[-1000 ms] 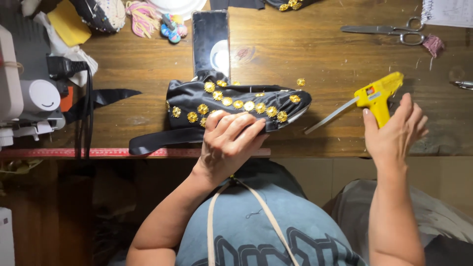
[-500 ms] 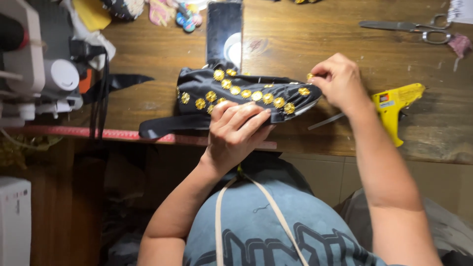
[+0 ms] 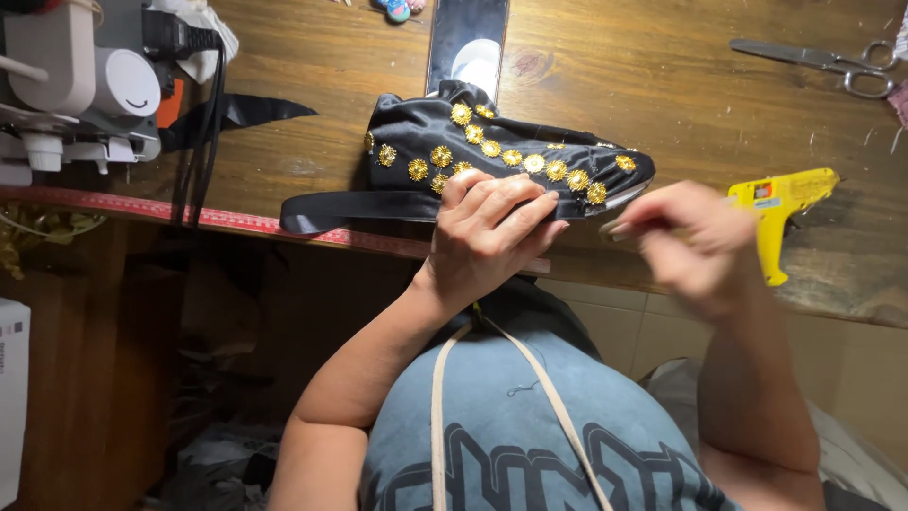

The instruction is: Decorating a black fabric boot with yellow flower ornaments using a hot glue gun and handling fabric components.

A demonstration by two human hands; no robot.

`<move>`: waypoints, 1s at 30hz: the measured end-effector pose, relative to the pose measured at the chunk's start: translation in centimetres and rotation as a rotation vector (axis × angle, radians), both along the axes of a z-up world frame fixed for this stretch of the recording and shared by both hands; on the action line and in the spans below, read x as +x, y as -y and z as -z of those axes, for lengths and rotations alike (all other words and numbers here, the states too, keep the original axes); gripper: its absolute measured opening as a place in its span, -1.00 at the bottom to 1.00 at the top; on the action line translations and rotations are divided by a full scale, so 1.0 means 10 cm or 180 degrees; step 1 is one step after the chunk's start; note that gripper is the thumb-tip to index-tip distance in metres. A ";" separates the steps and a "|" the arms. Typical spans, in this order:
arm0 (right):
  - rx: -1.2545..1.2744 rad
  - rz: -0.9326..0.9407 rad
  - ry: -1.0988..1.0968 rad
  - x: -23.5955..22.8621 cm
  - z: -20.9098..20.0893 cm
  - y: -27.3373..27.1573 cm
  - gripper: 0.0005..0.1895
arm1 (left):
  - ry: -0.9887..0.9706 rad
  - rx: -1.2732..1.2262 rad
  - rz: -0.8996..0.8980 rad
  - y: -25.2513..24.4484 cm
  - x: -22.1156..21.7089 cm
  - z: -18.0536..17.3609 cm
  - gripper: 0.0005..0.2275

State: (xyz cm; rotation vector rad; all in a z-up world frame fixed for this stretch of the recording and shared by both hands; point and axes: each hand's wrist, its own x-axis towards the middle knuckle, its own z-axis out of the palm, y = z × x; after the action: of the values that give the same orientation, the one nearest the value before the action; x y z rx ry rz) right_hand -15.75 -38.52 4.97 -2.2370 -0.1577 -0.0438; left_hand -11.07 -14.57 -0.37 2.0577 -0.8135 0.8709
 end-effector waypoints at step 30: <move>-0.0876 0.0994 0.1749 -0.36 -0.06 -0.61 -0.88 | -0.0108 0.0098 0.0174 -0.11 0.02 -0.19 -0.89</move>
State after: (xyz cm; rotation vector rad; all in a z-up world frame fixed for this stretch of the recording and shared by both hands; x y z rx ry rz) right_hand -19.34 -32.44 5.60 -2.4526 -0.1120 -0.8535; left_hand -10.86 -13.52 1.51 2.0615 -0.8654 0.7962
